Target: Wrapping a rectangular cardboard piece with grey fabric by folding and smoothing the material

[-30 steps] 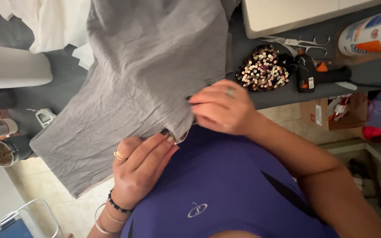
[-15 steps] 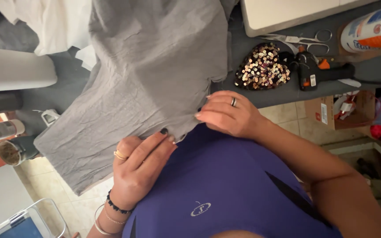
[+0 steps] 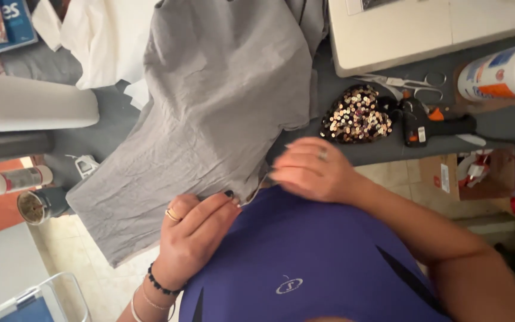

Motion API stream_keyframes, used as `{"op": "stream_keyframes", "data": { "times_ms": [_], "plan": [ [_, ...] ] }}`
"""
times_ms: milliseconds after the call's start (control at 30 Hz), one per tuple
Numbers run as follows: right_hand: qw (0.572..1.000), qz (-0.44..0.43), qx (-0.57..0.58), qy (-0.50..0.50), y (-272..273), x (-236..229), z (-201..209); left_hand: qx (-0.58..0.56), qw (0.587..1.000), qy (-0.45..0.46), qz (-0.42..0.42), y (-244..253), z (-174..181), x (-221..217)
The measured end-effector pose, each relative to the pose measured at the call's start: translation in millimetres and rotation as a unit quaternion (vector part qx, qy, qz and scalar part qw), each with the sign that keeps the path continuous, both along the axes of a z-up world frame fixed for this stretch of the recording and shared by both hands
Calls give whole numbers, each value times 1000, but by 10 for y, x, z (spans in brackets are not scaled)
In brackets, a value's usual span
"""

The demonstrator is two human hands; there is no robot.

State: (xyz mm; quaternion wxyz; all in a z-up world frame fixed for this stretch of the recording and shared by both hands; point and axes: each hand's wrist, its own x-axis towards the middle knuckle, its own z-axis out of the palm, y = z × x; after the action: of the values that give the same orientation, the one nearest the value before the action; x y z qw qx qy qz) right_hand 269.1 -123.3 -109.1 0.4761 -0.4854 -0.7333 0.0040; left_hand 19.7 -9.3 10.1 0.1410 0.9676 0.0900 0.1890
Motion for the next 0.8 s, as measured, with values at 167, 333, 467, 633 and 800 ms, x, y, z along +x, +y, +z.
{"op": "stream_keyframes", "data": {
  "times_ms": [167,333,467,633,800],
  "plan": [
    [998,-18,51,-31,287,-174,-14,25,999,13,-20,5,3,-16],
    [999,42,25,17,16,12,101,12,998,53,-18,58,206,80],
    [1000,-12,-24,13,80,-32,101,-54,994,70,-70,172,236,-12],
    [994,15,-107,-22,301,-145,162,-87,996,7,6,706,337,-435],
    [995,-44,-95,6,287,-284,35,-31,988,49,144,1160,381,-691]
  ]
}}
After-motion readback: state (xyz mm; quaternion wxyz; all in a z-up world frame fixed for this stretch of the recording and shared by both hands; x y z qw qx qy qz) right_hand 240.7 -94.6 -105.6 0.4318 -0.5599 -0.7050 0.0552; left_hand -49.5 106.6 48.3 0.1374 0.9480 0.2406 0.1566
